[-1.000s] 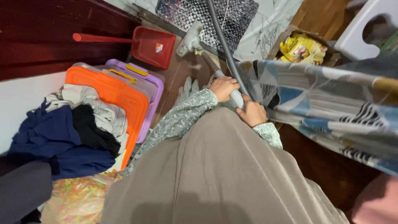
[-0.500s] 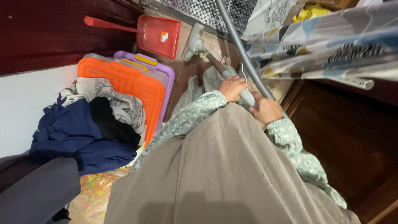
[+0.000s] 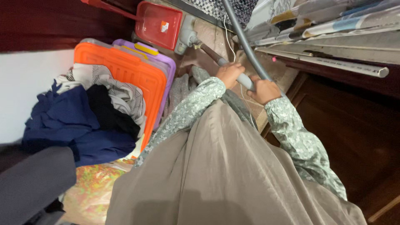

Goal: The person uses a yellow canister vacuum cleaner to clean a tiled floor area. They move the vacuum wand back and forth across the floor, cleaning around a small rug and near a doorway where storage bins are placed.

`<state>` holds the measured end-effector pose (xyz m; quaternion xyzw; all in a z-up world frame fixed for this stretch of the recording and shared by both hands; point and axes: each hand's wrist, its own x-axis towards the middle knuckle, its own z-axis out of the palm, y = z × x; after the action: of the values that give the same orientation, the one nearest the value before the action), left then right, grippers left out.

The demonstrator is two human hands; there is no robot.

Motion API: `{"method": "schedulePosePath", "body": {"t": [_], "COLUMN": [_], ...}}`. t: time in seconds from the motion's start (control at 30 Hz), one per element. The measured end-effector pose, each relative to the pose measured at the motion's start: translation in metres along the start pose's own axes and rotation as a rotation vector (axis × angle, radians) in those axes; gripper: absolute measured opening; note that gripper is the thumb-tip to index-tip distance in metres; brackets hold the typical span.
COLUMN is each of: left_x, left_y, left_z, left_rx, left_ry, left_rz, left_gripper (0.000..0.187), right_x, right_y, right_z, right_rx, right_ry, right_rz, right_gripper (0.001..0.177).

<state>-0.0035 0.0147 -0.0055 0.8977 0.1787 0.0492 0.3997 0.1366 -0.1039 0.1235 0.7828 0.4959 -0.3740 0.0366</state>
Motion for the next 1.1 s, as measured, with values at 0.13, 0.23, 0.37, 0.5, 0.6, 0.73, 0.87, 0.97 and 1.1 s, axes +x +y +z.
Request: {"method": "schedulePosePath", "body": {"t": [0.13,0.23,0.37,0.5,0.6,0.73,0.87,0.97,1.1], "left_x": [0.005,0.009,0.009,0.007,0.007,-0.001,-0.022,-0.036,-0.047], "left_y": [0.029,0.046,0.067,0.08,0.07,0.041,0.021,0.023,0.021], "left_z": [0.026,0.048,0.077,0.107,0.123,0.13,0.123,0.126,0.13], "left_rx": [0.006,-0.019,-0.039,0.048,0.078,0.088,0.13,0.147,0.089], "left_ry": [-0.031,-0.072,-0.037,0.049,0.083,0.062,-0.04,-0.044,-0.142], "left_rz": [-0.044,-0.045,-0.031,-0.117,-0.158,-0.19,-0.174,-0.197,-0.055], "left_gripper": [0.037,0.038,0.042,0.045,0.044,0.035,0.04,0.029,0.042], "right_x": [-0.019,-0.035,-0.049,-0.051,-0.041,-0.024,-0.016,-0.026,-0.059], "right_y": [0.022,0.043,0.066,0.086,0.096,0.092,0.086,0.079,0.066], "right_z": [-0.003,-0.01,-0.013,-0.008,0.0,0.025,0.056,0.075,0.089], "right_rx": [-0.046,-0.117,-0.16,-0.13,-0.136,-0.152,-0.14,-0.09,0.019], "right_ry": [-0.035,-0.094,-0.151,-0.143,-0.129,-0.084,-0.075,-0.046,-0.025], "right_rz": [-0.01,0.0,0.045,-0.023,-0.093,-0.16,-0.216,-0.178,-0.048], "right_gripper": [0.053,0.057,0.055,0.055,0.051,0.044,0.048,0.044,0.038]}}
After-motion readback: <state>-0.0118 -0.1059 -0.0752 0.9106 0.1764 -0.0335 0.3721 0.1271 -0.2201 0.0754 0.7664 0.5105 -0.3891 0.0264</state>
